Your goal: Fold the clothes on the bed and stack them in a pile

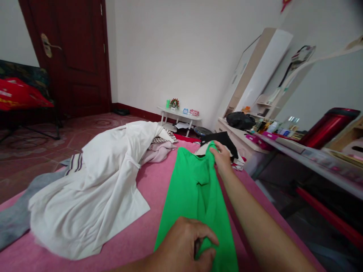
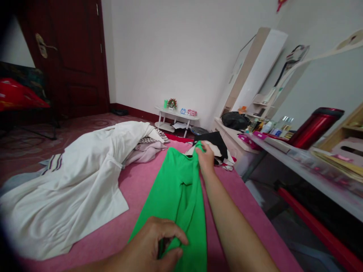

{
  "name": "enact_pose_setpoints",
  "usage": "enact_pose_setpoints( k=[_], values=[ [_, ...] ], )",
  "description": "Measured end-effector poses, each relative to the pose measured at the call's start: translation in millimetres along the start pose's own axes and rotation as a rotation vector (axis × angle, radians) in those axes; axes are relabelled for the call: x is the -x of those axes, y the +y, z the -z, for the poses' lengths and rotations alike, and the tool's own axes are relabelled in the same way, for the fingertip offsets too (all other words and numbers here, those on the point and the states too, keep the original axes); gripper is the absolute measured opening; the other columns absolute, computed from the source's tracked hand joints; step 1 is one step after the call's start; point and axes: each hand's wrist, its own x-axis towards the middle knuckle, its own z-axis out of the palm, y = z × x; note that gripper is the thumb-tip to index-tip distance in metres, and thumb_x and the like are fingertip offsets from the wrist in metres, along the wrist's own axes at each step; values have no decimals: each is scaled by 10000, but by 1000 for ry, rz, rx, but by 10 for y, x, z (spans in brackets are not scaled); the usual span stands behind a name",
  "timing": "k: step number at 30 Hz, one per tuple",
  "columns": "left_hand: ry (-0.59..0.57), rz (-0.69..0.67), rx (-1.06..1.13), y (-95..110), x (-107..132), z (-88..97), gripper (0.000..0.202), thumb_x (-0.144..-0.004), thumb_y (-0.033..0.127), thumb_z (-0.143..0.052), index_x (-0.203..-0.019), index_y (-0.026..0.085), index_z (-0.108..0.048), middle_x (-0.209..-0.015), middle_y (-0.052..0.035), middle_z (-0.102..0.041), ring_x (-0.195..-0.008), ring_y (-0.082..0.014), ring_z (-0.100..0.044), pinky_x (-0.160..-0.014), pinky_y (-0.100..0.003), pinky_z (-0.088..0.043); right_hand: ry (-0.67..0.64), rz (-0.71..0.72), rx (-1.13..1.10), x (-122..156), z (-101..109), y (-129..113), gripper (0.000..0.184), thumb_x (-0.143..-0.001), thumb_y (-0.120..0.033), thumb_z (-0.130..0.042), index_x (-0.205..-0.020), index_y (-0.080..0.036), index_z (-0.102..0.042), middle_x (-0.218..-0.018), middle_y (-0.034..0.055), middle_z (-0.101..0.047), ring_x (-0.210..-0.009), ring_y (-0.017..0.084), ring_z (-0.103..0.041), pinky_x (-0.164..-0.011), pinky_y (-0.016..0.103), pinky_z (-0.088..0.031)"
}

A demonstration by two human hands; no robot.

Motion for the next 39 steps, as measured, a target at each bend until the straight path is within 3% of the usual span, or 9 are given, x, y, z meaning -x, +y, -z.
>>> enact_pose_setpoints(
  k=[3, 6, 15, 20, 25, 28, 31, 35, 39],
  values=[
    [-70, 21, 54, -41, -8, 30, 271, -668, 119, -593, -888, 166, -743, -529, 57, -428, -478, -63, -393, -460, -180, -268, -311, 20, 392, 132, -547, 18, 718, -881, -554, -399, -1443, -115, -317, -1488, 163, -340, -1322, 293, -371, -1106, 448, -233],
    [-99, 40, 88, -97, 10, 8, 266, -668, 116, -588, -876, 160, -747, -503, 64, -404, -442, -55, -365, -428, -173, -249, -499, 10, 584, 303, -842, 133, 790, -855, -674, -375, -1458, -167, -309, -1545, 128, -220, -1417, 330, -142, -1120, 545, -24],
    [-16, 87, -14, 6, 166, 17, 206, -763, 232, -572, -897, 199, -725, -522, 57, -473, -465, -71, -373, -458, -186, -259, -645, -6, 769, 414, -754, 95, 783, -893, -685, -157, -1508, -202, -117, -1580, 102, -48, -1441, 282, -16, -1123, 522, -1],
    [-52, 79, 77, -51, 115, 149, 277, -870, 295, -475, -878, 140, -704, -617, 29, -535, -537, -80, -454, -509, -174, -334, -759, 50, 657, 846, -433, -6, 731, -915, -638, -244, -1502, -213, -151, -1580, 77, 0, -1446, 236, 18, -1140, 474, 14],
    [-202, 261, 137, -184, 54, 218, 344, -904, 297, -398, -1081, 123, -637, -519, 62, -412, -388, -71, -408, -405, -155, -359, -875, 26, 273, 1537, 282, -245, 663, -923, -624, -253, -1444, -225, -346, -1570, 59, -122, -1445, 214, -67, -1151, 462, 3],
    [-264, 86, -84, -147, 72, 322, 364, -825, 104, -427, -1105, 174, -648, -717, 4, -549, -563, -94, -539, -545, -188, -470, -894, -70, 12, 1965, 741, -507, 591, -894, -594, -406, -1333, -214, -516, -1482, 94, -378, -1363, 234, -332, -1130, 447, -205],
    [-251, -171, -414, -37, 135, 453, 491, -704, 9, -518, -1102, 253, -670, -1141, -62, -554, -943, -187, -587, -841, -302, -493, -781, -151, -2, 2362, 1068, -797, 472, -778, -504, -639, -1127, -187, -660, -1154, 105, -647, -1086, 244, -571, -976, 409, -416],
    [-341, -373, -609, 140, 246, 551, 579, -649, 41, -634, -1172, 290, -632, -1458, -68, -322, -1294, -296, -374, -1059, -424, -346, -763, -320, -26, 2818, 1203, -1014, 576, -655, -393, -747, -1179, -189, -622, -1003, 73, -660, -914, 218, -600, -813, 342, -482],
    [-441, -528, -659, 288, 336, 520, 441, -694, 115, -652, -1107, 268, -662, -1433, -57, -387, -1302, -293, -364, -1100, -433, -264, -757, -364, -43, 3106, 1153, -961, 731, -587, -301, -765, -1277, -219, -539, -1048, 62, -653, -941, 227, -598, -763, 311, -486]
  ],
)
